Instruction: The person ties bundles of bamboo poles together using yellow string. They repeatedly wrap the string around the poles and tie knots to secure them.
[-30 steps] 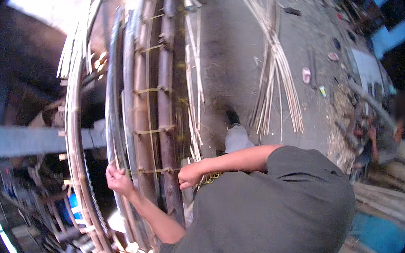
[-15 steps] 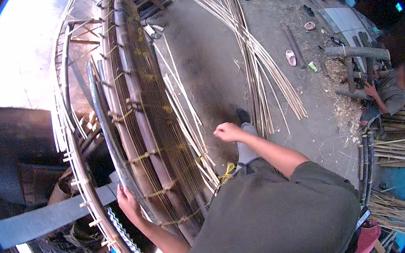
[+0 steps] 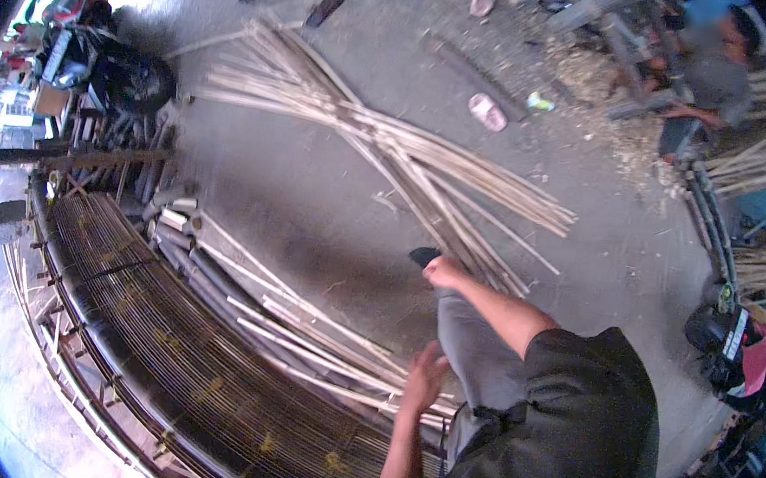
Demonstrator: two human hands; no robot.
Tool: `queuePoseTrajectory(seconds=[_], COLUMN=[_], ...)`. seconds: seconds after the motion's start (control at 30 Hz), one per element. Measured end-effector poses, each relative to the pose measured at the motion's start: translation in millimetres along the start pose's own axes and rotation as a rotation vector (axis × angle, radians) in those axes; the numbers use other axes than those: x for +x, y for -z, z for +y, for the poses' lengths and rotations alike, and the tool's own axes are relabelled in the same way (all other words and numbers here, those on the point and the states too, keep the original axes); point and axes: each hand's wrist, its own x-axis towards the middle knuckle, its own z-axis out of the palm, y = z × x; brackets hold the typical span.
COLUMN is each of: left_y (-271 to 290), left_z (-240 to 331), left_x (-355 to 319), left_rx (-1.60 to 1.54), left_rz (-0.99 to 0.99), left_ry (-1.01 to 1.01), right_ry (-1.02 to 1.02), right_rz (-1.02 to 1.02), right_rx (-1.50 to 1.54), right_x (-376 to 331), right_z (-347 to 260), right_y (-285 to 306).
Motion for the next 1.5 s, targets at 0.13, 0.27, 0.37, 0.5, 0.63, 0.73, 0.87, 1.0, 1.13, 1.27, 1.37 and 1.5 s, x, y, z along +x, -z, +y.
queuePoseTrajectory(seconds=[0.13,0.27,0.37,0.5,0.63,0.73,0.87,1.0,1.13,1.27,1.37,1.5], left_y=[-14.6,-9.7,3.5,-49.5,-62.7,-80.5,-9.7,27.1,6.6,-14.2,101.1,225.4], left_z=[-22.4,-9.3,-29.3,-65.9,-66.7,-88.3,-56.6,-17.9,0.1,-80.2,18.9,46.7], left_x=[103.6,147.8,166.2,151.2,171.3,156.9,179.7,200.7,181.8,144.3,141.5,115.2], left_rx=[-0.006,0.037,-0.070,0.281,0.561,0.537,0.227,-0.055,0.050,-0.254,-0.097,-0.182], left_rz=[-0.401,-0.410,-0.457,0.064,0.282,0.302,-0.211,-0.379,-0.255,-0.167,0.121,0.830], left_ry=[0.309,0.507,0.566,0.370,0.497,0.382,0.468,0.602,0.488,0.403,0.380,0.040], right_ry=[-0.219,-0.306,-0.282,-0.299,-0.155,-0.154,-0.020,-0.109,0.086,0.341,0.655,0.854], right_rz=[0.117,0.226,0.255,0.304,0.449,0.387,0.648,0.650,0.651,0.864,0.880,0.533], right_rx=[-0.037,-0.125,-0.049,-0.268,-0.478,-0.399,-0.119,0.231,0.329,0.399,0.447,0.631], right_x=[154.7,297.3,371.3,436.5,458.1,451.3,407.2,314.8,212.8,141.0,120.3,36.5], right_z=[45.4,63.4,53.3,82.5,99.1,93.1,53.2,-25.8,-129.1,-228.4,-336.9,-503.4], right_y=[-8.3,-1.6,2.8,-9.6,-19.3,-5.9,9.7,59.1,142.8,233.5,261.2,268.8])
